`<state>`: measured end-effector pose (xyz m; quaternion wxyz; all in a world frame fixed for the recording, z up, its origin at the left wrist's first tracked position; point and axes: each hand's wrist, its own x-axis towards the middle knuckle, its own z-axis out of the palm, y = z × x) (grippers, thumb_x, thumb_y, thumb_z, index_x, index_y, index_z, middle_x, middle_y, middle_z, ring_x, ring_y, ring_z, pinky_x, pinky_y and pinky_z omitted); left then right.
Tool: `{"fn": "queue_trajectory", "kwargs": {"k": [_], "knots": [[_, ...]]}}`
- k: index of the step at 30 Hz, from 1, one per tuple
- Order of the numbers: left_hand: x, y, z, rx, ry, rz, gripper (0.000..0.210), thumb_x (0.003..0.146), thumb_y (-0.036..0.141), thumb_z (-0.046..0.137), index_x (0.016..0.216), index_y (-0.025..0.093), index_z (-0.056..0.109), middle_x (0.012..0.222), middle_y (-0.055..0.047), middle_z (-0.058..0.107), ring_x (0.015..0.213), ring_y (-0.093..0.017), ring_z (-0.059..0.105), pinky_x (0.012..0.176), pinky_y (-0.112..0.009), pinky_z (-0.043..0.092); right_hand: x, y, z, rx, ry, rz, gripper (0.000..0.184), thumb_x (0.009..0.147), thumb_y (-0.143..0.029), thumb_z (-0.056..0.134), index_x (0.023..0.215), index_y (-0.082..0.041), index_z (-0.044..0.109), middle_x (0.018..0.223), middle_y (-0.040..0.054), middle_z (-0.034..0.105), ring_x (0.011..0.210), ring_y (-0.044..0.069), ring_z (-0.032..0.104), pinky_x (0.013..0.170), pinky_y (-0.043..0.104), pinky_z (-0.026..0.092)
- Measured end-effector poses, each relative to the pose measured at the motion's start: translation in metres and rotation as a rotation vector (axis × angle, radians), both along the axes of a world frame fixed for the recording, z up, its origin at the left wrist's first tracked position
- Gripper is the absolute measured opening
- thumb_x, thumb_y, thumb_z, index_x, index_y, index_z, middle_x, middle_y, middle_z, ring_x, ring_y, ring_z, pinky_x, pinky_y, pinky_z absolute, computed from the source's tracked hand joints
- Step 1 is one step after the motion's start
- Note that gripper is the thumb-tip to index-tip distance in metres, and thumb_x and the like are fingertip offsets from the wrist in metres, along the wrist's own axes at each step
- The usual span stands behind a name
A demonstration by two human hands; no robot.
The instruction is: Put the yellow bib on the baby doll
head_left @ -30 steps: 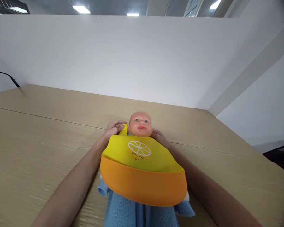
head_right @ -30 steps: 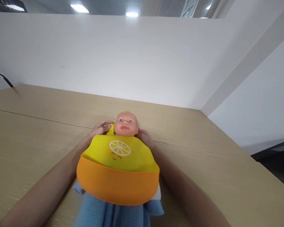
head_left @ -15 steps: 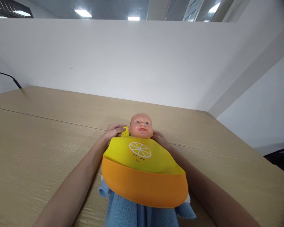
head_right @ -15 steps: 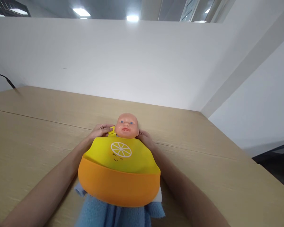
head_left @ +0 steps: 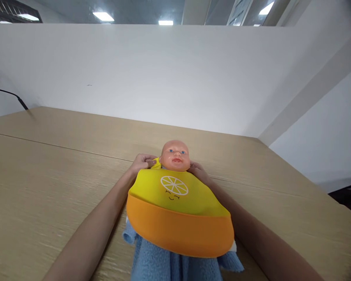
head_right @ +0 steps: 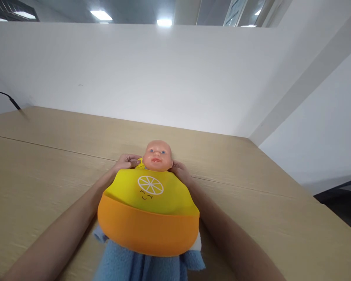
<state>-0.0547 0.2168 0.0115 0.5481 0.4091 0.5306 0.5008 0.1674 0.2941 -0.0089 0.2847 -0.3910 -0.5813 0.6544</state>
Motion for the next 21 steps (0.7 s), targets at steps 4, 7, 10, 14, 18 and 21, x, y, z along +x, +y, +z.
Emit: {"fn": "queue_trajectory", "kwargs": {"k": [4, 7, 10, 14, 18, 21], "knots": [[0.001, 0.001, -0.003, 0.027, 0.032, 0.019, 0.03, 0.062, 0.028, 0.07, 0.087, 0.011, 0.071, 0.075, -0.007, 0.069, 0.058, -0.014, 0.058, 0.052, -0.024, 0.038, 0.0, 0.001, -0.001, -0.001, 0.033, 0.001, 0.021, 0.054, -0.029, 0.065, 0.071, -0.018, 0.069, 0.072, 0.0046, 0.071, 0.085, 0.026, 0.066, 0.07, 0.031, 0.051], [0.002, 0.004, -0.007, 0.06, 0.101, 0.012, 0.028, 0.063, 0.026, 0.066, 0.086, 0.011, 0.071, 0.077, -0.007, 0.069, 0.062, -0.016, 0.058, 0.052, -0.023, 0.037, 0.001, 0.001, -0.001, -0.002, 0.024, 0.013, 0.021, 0.054, -0.029, 0.064, 0.072, -0.018, 0.069, 0.075, 0.005, 0.071, 0.083, 0.026, 0.066, 0.071, 0.032, 0.052], [0.002, 0.008, -0.013, 0.133, 0.222, 0.028, 0.023, 0.063, 0.023, 0.061, 0.079, 0.011, 0.072, 0.074, -0.005, 0.067, 0.064, -0.016, 0.057, 0.05, -0.022, 0.035, 0.001, 0.002, -0.002, 0.004, 0.018, 0.015, 0.023, 0.055, -0.031, 0.064, 0.074, -0.018, 0.07, 0.077, 0.0052, 0.072, 0.081, 0.025, 0.066, 0.073, 0.032, 0.052], [0.0, 0.012, -0.018, 0.186, 0.313, 0.034, 0.018, 0.065, 0.025, 0.056, 0.068, 0.012, 0.068, 0.063, -0.002, 0.06, 0.059, -0.014, 0.052, 0.048, -0.021, 0.031, 0.001, 0.005, -0.004, -0.001, 0.006, 0.015, 0.023, 0.054, -0.03, 0.065, 0.073, -0.018, 0.07, 0.077, 0.0052, 0.072, 0.078, 0.025, 0.066, 0.07, 0.032, 0.052], [-0.001, 0.01, -0.016, 0.168, 0.321, 0.061, 0.018, 0.065, 0.03, 0.06, 0.063, 0.013, 0.064, 0.059, -0.001, 0.057, 0.058, -0.015, 0.051, 0.047, -0.022, 0.032, 0.002, 0.007, -0.008, -0.001, 0.04, 0.015, 0.021, 0.055, -0.028, 0.065, 0.074, -0.019, 0.07, 0.075, 0.0043, 0.071, 0.079, 0.025, 0.067, 0.072, 0.032, 0.051], [0.0, 0.007, -0.011, 0.124, 0.281, 0.059, 0.021, 0.063, 0.034, 0.065, 0.067, 0.013, 0.065, 0.062, -0.002, 0.059, 0.06, -0.017, 0.054, 0.049, -0.023, 0.035, 0.002, 0.007, -0.009, -0.037, 0.079, 0.03, 0.021, 0.056, -0.026, 0.064, 0.075, -0.019, 0.069, 0.074, 0.0044, 0.071, 0.081, 0.025, 0.067, 0.071, 0.031, 0.051]]}}
